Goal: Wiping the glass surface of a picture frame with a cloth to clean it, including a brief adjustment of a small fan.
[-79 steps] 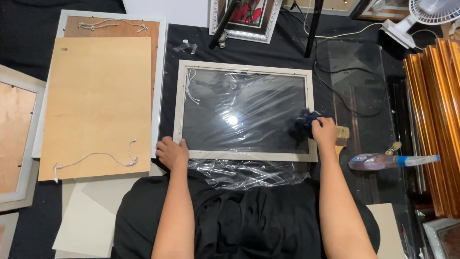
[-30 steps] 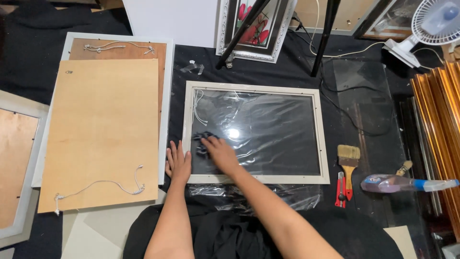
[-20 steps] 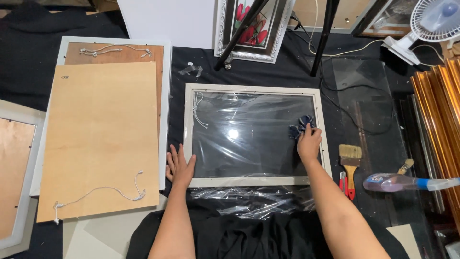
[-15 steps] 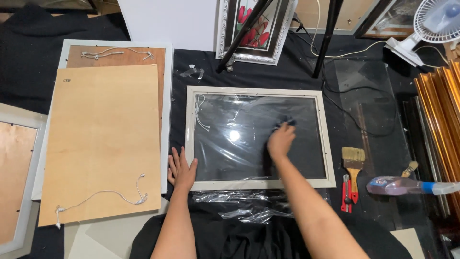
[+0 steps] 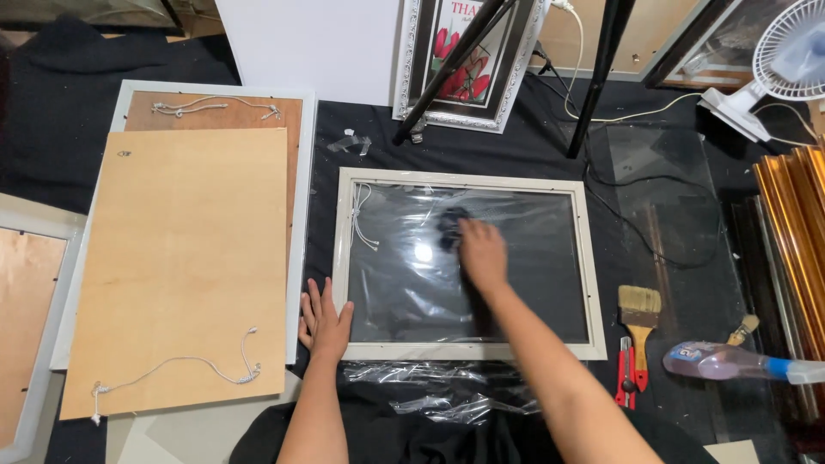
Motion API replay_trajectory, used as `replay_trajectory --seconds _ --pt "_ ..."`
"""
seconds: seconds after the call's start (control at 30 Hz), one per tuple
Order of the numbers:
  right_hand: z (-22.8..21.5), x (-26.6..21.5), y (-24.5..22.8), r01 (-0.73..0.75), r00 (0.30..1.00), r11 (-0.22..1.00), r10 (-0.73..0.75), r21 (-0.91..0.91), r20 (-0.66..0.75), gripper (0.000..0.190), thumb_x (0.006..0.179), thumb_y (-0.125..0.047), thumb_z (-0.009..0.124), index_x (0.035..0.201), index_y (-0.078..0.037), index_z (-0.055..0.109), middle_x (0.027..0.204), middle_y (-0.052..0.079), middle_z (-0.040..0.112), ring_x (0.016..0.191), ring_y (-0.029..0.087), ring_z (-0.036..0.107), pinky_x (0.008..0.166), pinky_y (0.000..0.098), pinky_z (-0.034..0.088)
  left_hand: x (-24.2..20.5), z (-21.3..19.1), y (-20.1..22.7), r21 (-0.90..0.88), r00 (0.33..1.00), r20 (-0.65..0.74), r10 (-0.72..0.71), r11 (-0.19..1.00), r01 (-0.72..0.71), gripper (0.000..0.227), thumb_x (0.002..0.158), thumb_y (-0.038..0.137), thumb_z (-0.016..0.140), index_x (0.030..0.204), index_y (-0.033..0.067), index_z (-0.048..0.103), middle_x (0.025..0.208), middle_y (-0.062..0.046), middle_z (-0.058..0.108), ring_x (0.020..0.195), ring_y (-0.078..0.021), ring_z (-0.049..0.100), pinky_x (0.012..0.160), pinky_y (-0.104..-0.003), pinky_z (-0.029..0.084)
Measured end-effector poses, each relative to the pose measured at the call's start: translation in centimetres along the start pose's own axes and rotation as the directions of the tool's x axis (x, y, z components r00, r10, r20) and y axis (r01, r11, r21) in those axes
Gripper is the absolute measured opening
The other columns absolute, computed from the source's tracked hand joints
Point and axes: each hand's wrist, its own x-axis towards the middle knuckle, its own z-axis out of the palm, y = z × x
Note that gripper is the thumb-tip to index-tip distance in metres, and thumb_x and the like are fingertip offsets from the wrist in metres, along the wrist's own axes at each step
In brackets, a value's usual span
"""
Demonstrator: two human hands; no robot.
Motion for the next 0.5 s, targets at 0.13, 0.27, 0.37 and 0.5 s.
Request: replay_trajectory --seconds 0.13,0.27,0.37,0.5 --pt "-0.7 -4.9 12.8 -0.403 0.915 0.898 0.393 -0.178 -0.09 0.042 0.094 -0.016 0.065 0.136 -0.012 0.065 0.136 0.008 0.06 0.114 0.031 0.058 0.094 0.0417 0.053 -0.3 -0.1 0.3 -0.015 1.0 -0.002 -0.01 1.0 0.01 0.069 0.105 0.052 0.038 0.164 0.0398 0.006 0.173 0.009 -0.017 0.158 -0.0206 -0.013 0.124 -0.054 -0.001" --pt "6.6 -4.9 17.6 -0.671 0.737 0.738 0.652 -0.075 -0.18 0.036 0.097 -0.016 0.065 0.131 -0.005 0.067 0.13 0.012 0.058 0.111 0.035 0.055 0.091 0.0452 0.049 -0.1 0.0 0.3 0.007 1.0 -0.008 -0.012 1.0 0.012 0.069 0.105 0.052 0.039 0.165 0.0391 0.006 0.173 0.009 -0.017 0.158 -0.0207 -0.012 0.124 -0.054 0.0" --pt "6.5 -0.6 8.5 -0.506 0.848 0.859 0.478 -0.078 -0.229 0.034 0.09 -0.007 0.067 0.123 0.001 0.068 0.119 0.019 0.065 0.102 0.037 0.062 0.087 0.0449 0.046 -0.2 -0.2 0.4 0.004 1.0 -0.006 -0.025 1.0 0.025 0.068 0.105 0.05 0.039 0.164 0.0395 0.006 0.173 0.009 -0.016 0.158 -0.0201 -0.012 0.124 -0.054 0.0" --pt "5.9 5.1 -7.1 -0.309 0.908 0.94 0.337 0.146 -0.248 0.039 0.086 -0.005 0.068 0.125 -0.002 0.066 0.122 0.018 0.063 0.102 0.037 0.062 0.084 0.0444 0.052 -0.7 -0.7 1.1 -0.027 0.999 0.003 -0.04 0.999 0.04 0.068 0.105 0.048 0.039 0.164 0.041 0.006 0.172 0.011 -0.017 0.158 -0.0198 -0.013 0.123 -0.053 -0.001"
